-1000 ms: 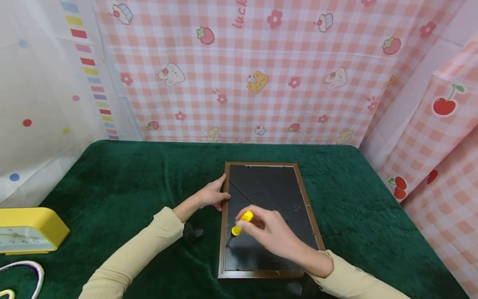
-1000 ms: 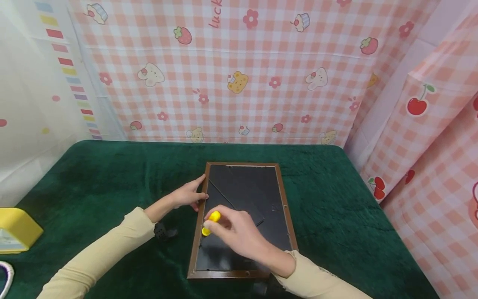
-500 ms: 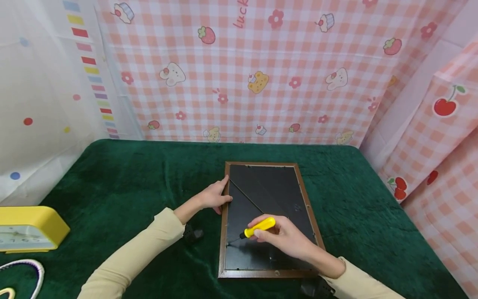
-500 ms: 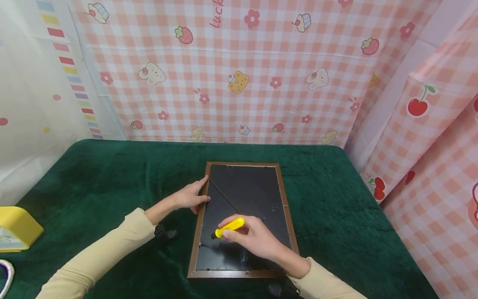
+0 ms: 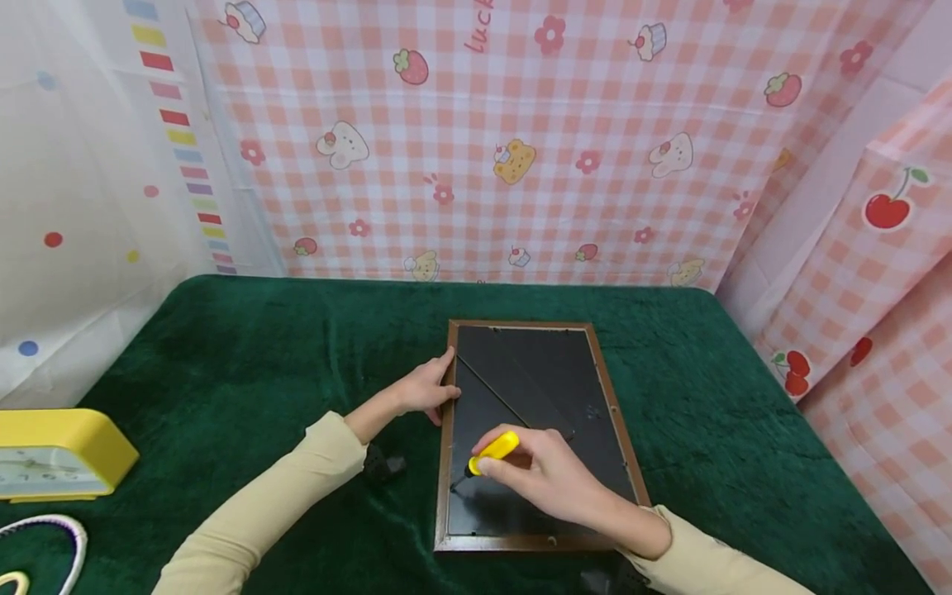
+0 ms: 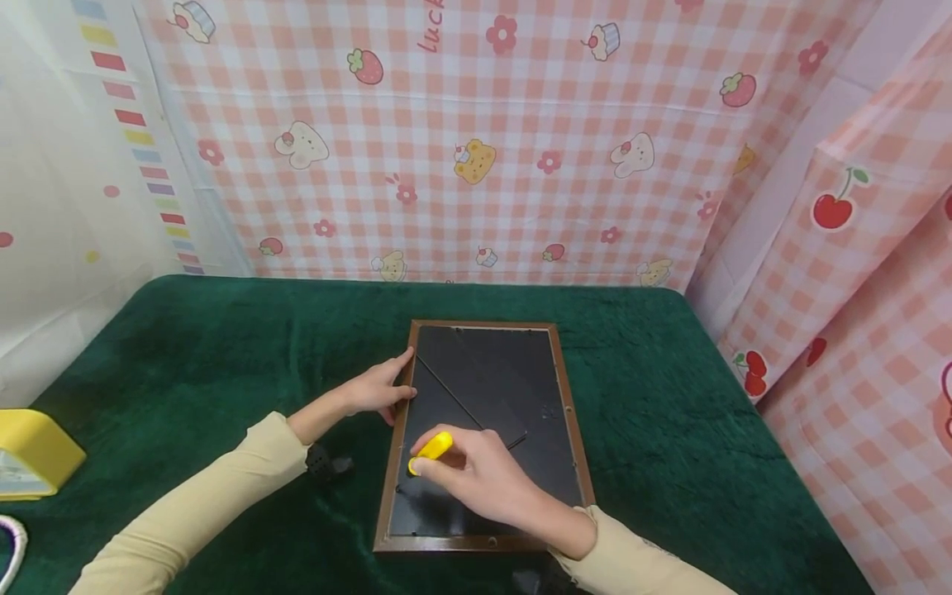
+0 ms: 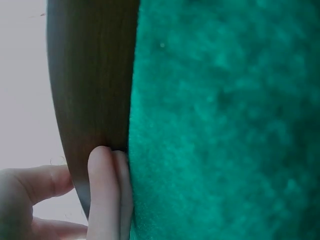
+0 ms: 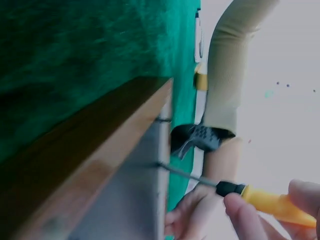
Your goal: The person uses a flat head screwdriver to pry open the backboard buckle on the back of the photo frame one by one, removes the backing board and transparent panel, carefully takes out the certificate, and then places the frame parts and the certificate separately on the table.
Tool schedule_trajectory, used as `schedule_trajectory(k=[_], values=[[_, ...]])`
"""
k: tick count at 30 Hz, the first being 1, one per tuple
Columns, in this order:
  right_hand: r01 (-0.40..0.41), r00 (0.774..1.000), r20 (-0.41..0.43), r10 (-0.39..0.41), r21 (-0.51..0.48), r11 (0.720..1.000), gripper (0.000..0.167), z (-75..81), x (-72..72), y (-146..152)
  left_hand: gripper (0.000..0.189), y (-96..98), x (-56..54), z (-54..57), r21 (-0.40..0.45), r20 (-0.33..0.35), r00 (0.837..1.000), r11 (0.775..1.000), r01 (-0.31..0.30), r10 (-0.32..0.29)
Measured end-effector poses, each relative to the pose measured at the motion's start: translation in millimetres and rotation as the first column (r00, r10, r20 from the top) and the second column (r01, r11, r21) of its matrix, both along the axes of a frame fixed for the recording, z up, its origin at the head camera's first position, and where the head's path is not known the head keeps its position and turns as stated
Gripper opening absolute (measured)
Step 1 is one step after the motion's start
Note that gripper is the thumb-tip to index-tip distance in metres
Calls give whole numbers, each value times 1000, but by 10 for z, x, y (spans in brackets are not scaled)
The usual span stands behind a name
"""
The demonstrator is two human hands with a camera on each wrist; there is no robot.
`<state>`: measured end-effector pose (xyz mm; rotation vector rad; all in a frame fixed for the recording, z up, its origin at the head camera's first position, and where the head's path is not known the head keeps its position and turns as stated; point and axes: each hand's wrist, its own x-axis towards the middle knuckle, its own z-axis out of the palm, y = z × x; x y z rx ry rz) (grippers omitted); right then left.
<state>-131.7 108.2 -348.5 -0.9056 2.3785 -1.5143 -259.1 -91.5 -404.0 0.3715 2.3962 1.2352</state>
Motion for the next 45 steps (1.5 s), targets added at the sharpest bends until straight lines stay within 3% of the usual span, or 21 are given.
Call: schedule_trajectory(k=[5, 13, 20, 26, 29, 33, 37, 40, 45], values=[[-4, 998, -63, 5, 20, 1000, 15, -141, -65, -99, 73, -8, -1, -4, 27, 15, 1000, 1000, -14, 14], [-7, 981, -193, 17, 49, 999, 20, -90, -47, -219, 72, -10, -11, 6, 59, 30, 999, 998, -33, 31], [-21, 951, -306, 47, 87, 996, 15, -70, -30, -334, 72, -5, -13, 13, 48, 37, 998, 997, -53, 51], [-41, 937, -341, 75, 106, 994, 16, -75, -28, -380, 72, -11, -16, 14, 47, 42, 998, 998, -44, 43], [-44, 948, -309, 71, 95, 995, 16, -92, -58, -330, 72, -11, -20, 12, 49, 35, 999, 999, -19, 17], [-37, 981, -187, 49, 67, 997, 20, -98, -126, -200, 72, -8, -19, 13, 47, 38, 999, 999, 0, -2], [69, 994, -84, -65, 46, 997, 22, -42, -265, 0, 73, 5, -16, 19, 37, 56, 998, 999, 3, -6], [187, 982, -7, -187, 33, 982, 29, 25, -443, 214, 73, 8, -14, 22, 44, 59, 998, 999, 10, -13], [339, 932, 115, -343, 55, 939, 46, 35, -743, 661, 73, -5, 4, 22, 56, 53, 998, 998, 22, -25]])
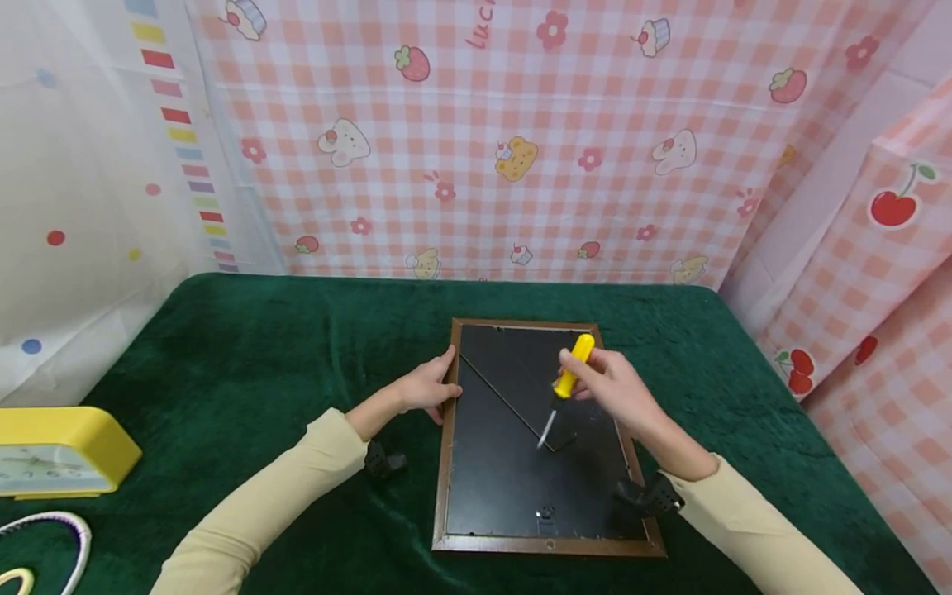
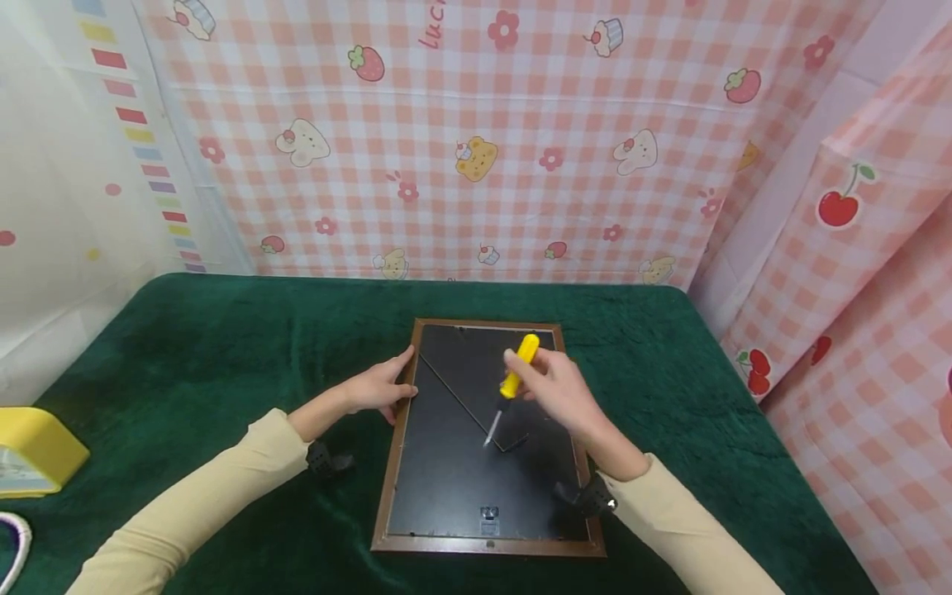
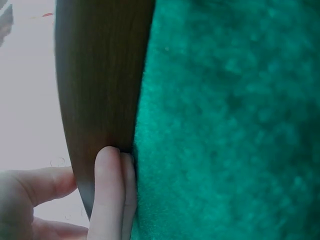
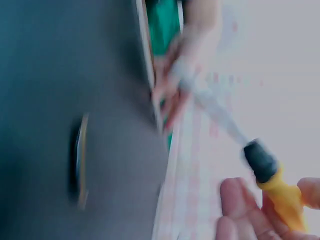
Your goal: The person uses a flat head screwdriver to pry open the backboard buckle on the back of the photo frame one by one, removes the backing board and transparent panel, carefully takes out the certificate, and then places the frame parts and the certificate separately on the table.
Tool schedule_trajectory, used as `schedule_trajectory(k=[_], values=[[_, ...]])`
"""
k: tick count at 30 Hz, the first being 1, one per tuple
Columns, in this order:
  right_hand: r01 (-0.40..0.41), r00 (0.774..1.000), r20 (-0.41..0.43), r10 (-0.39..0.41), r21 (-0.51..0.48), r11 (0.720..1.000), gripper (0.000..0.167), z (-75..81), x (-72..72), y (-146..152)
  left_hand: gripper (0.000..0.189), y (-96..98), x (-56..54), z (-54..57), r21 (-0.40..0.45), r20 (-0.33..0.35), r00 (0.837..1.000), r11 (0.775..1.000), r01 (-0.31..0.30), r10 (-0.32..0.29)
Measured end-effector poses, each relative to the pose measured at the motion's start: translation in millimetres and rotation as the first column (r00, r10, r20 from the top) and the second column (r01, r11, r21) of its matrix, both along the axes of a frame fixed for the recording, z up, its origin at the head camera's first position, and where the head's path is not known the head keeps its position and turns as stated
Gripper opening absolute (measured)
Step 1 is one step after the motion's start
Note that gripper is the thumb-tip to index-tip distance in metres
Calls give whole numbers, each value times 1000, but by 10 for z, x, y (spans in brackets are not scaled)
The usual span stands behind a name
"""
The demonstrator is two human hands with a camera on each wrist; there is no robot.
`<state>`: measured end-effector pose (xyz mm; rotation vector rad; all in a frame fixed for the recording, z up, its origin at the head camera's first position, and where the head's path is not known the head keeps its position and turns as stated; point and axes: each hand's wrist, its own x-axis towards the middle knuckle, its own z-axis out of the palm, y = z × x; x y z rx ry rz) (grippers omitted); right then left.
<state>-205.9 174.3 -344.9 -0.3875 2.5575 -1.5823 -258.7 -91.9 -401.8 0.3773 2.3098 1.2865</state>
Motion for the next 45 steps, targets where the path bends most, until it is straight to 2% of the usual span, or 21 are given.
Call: schedule_trajectory(k=[4, 8, 11, 14, 20, 27, 34, 37, 40, 42, 45], values=[[105, 991, 70, -110, 80, 991, 55, -110, -135, 356, 73, -5, 9, 1, -8, -2, 1000, 1000, -4, 4], [147, 973, 153, -174, 169, 975, 69, -218, -187, 619, 73, -12, 10, -14, -11, -17, 1000, 1000, -14, 14], [134, 963, 209, -171, 180, 974, 78, -275, -196, 740, 73, -22, 13, -35, -14, -44, 999, 1000, -25, 24], [114, 954, 263, -146, 134, 984, 74, -341, -216, 804, 73, -32, 28, -48, -13, -77, 996, 999, -38, 36], [106, 946, 303, -117, 52, 993, 72, -424, -282, 835, 72, -55, 59, -63, -13, -127, 990, 998, -58, 56], [107, 947, 302, -112, 33, 994, 64, -405, -378, 777, 73, -78, 82, -96, -107, -227, 972, 991, -83, 57], [97, 941, 321, -104, 37, 995, 60, -408, -551, 628, 74, -180, 186, -119, -78, -253, 954, 980, -183, 158], [90, 937, 336, -94, 29, 996, 61, -420, -613, 554, 69, -270, 204, -89, -97, -269, 947, 974, -206, 174], [80, 936, 343, -81, 19, 997, 62, -429, -647, 503, 58, -382, 145, -15, -161, -331, 930, 962, -220, 158], [73, 936, 345, -73, 12, 997, 62, -430, -647, 493, 51, -451, 54, 34, -209, -393, 909, 949, -235, 138], [69, 935, 347, -67, 6, 998, 63, -420, -622, 501, 51, -535, -125, 96, -257, -447, 887, 932, -256, 120]])
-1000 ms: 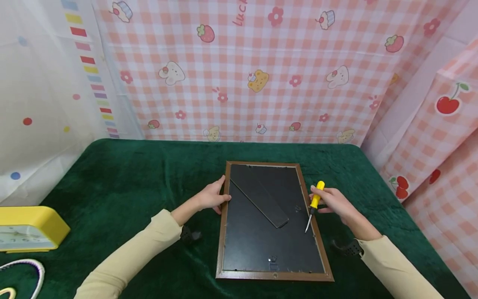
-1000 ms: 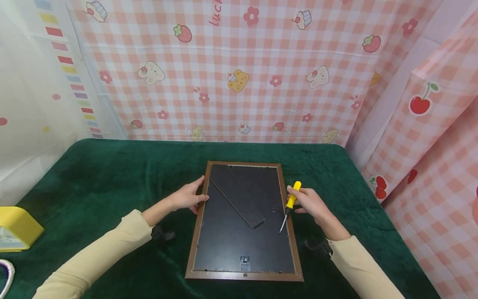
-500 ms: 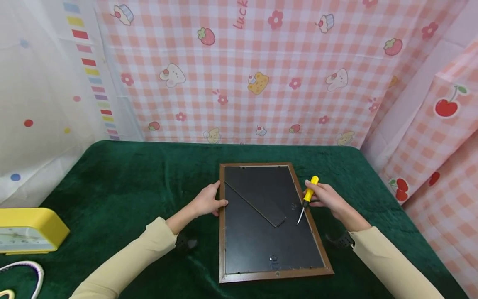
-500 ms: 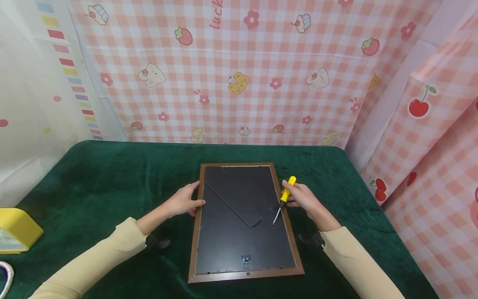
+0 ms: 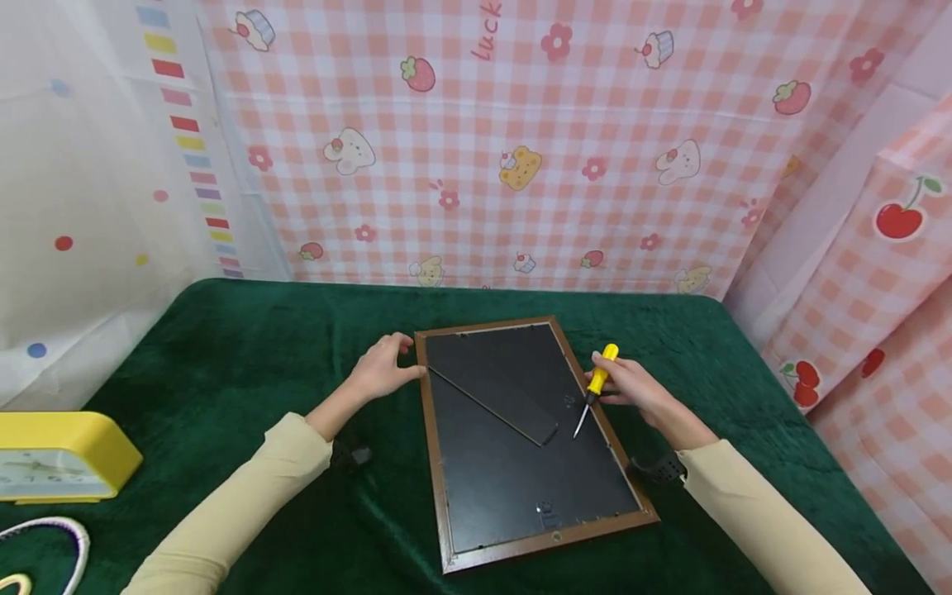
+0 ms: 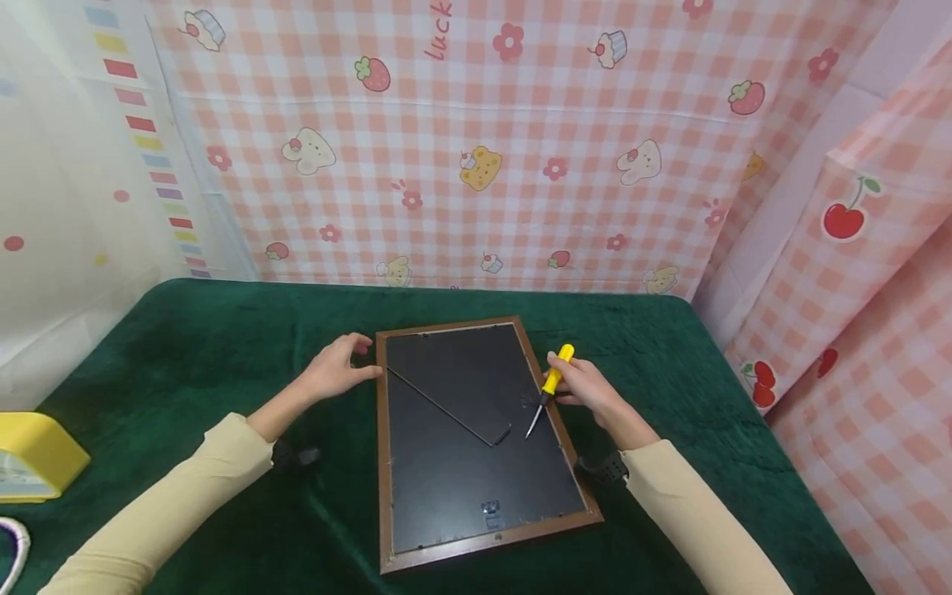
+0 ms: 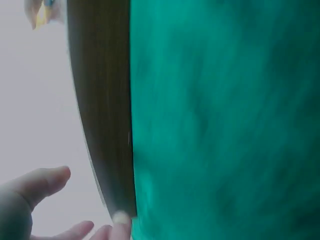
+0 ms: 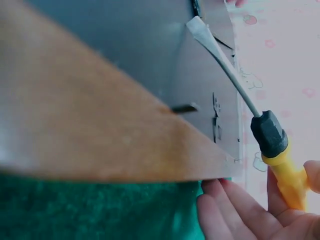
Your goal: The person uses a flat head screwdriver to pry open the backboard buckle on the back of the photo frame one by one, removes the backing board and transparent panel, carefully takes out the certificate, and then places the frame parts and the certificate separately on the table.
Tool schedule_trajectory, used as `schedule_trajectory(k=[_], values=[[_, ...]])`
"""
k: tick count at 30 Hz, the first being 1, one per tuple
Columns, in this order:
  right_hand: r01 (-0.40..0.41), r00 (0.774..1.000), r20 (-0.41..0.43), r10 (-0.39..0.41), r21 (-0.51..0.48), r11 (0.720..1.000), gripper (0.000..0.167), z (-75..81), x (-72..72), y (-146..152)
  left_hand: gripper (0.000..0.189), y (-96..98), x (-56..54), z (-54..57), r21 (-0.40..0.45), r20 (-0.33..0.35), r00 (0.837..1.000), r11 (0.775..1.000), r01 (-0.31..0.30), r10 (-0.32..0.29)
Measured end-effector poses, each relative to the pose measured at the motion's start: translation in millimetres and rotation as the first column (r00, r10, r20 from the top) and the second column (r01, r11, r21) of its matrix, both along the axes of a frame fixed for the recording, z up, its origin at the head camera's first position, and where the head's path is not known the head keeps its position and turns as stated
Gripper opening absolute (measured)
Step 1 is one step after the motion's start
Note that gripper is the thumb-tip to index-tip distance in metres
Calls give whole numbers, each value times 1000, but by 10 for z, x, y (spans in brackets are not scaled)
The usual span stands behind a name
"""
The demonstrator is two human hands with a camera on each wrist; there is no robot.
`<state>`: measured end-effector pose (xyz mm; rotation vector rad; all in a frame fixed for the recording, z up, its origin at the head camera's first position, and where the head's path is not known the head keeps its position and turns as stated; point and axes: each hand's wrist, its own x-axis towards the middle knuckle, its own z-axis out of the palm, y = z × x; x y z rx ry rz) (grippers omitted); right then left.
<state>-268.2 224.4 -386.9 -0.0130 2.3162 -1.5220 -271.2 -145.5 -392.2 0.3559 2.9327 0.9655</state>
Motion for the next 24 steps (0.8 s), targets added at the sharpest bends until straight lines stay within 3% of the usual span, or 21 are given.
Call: schedule_trajectory(k=[2, 5, 10, 13, 18, 24], values=[[-9, 1000, -5, 9, 1, 1000, 65, 10, 34, 34, 52, -27, -127, 28, -14, 4, 1000, 1000, 5, -5], [-31, 999, -24, 32, 17, 999, 67, 29, 115, 118, 52, -34, -293, 41, 28, 82, 996, 999, 21, -23], [-79, 997, -21, 80, 50, 996, 62, 75, 343, 317, 50, 0, -464, 5, 173, 264, 962, 985, 30, -75], [-104, 995, 15, 103, 40, 994, 59, 87, 509, 434, 50, 18, -498, -20, 213, 300, 951, 977, 13, -79], [-138, 987, 88, 138, 0, 990, 57, 64, 762, 547, 49, 3, -496, -49, 264, 305, 950, 965, -16, -68], [-146, 981, 129, 145, -1, 989, 54, 14, 995, 596, 48, -16, -481, -62, 302, 307, 948, 953, -10, -87]])
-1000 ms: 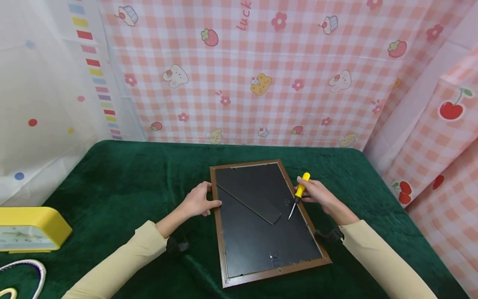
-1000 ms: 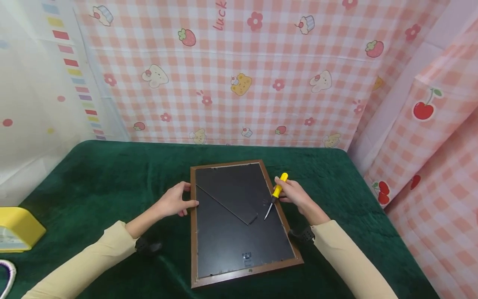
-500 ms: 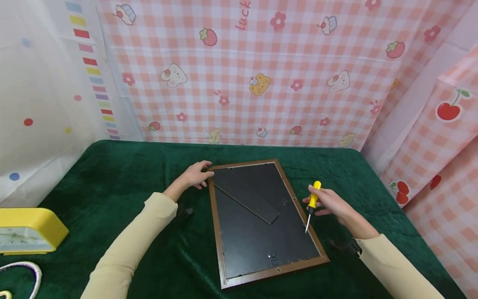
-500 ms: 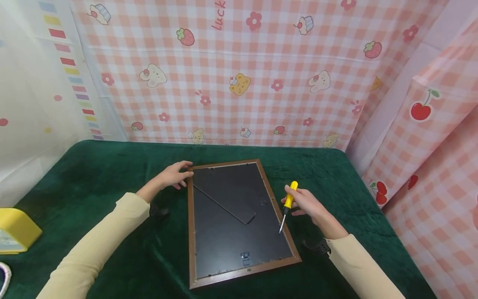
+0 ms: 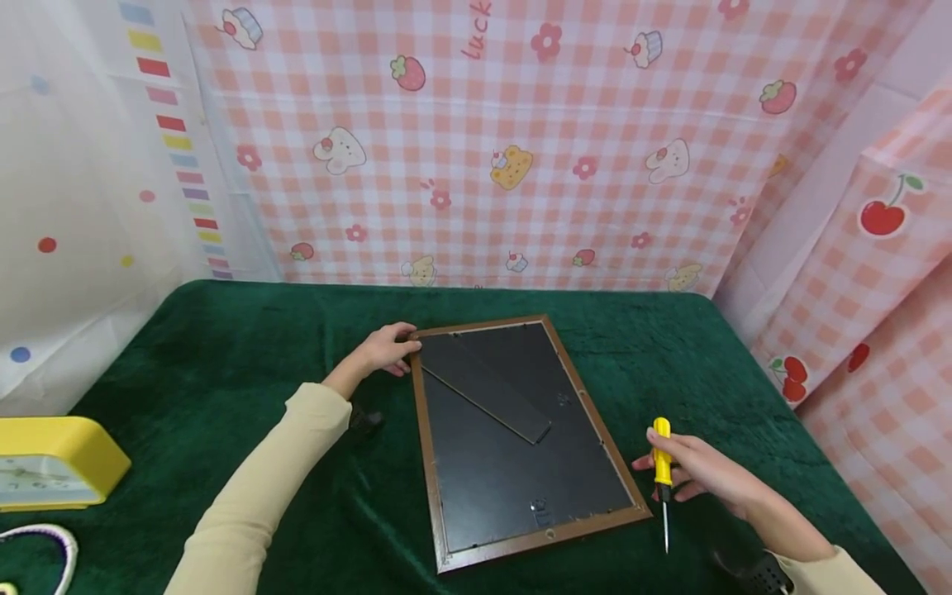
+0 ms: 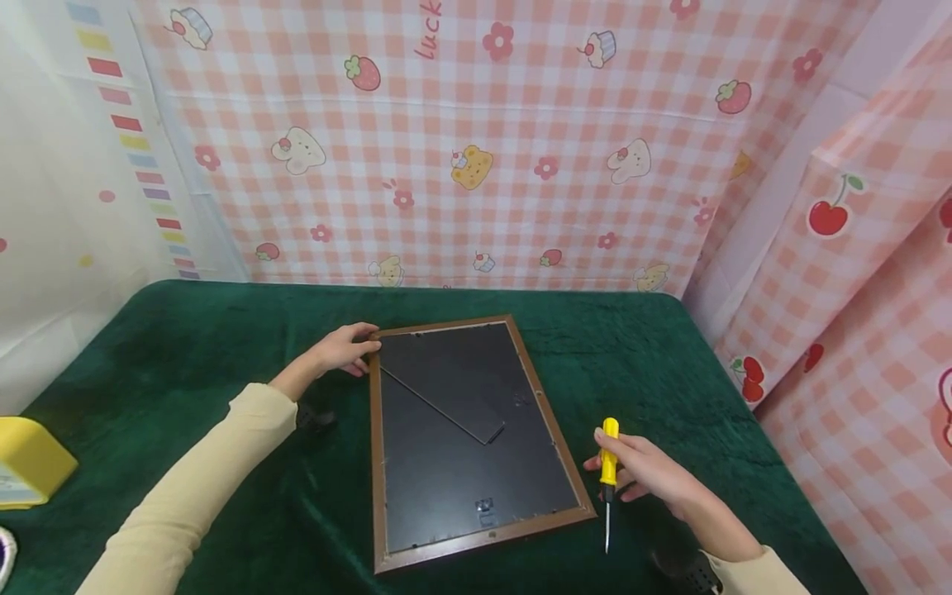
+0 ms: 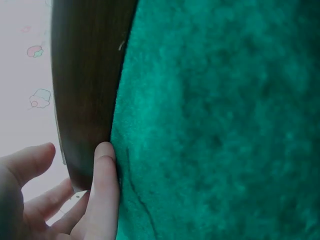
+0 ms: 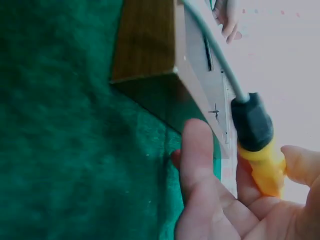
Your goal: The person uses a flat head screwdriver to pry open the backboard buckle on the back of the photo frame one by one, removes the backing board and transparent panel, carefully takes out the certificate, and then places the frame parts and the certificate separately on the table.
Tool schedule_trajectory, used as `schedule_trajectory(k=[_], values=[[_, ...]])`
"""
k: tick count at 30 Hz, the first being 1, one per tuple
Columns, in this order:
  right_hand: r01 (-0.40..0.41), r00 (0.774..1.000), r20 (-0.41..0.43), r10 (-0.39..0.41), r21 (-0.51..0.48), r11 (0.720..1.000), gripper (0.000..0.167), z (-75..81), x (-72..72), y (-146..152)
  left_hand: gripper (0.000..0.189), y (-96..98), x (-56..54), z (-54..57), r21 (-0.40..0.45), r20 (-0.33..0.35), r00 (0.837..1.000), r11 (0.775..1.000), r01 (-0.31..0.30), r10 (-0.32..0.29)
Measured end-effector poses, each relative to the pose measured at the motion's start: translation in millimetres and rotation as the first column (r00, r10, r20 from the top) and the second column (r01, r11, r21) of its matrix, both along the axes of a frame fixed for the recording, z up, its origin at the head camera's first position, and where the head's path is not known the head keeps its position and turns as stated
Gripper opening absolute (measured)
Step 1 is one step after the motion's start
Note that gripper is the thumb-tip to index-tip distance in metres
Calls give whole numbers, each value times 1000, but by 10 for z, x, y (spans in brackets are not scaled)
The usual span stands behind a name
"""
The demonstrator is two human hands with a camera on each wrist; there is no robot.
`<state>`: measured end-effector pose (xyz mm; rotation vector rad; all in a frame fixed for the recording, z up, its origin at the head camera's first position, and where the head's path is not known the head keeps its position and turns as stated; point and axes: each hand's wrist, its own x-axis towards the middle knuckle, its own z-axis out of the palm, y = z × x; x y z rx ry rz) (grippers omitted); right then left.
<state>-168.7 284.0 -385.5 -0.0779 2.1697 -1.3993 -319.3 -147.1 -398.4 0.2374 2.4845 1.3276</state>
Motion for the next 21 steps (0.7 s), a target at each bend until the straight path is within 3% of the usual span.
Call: schedule_trajectory(k=[10, 17, 21], values=[[-1, 999, 54, 7, -106, 994, 52, -22, 211, 28, 48, -9, 22, 11, 10, 6, 1000, 1000, 0, 0], [26, 995, 103, -14, -117, 993, 60, -11, 256, -55, 49, -18, 10, 7, 13, 9, 1000, 1000, 4, -4], [49, 995, 90, -40, -92, 995, 63, 11, 256, -66, 48, -48, 14, -1, 10, 10, 1000, 1000, 12, -12]])
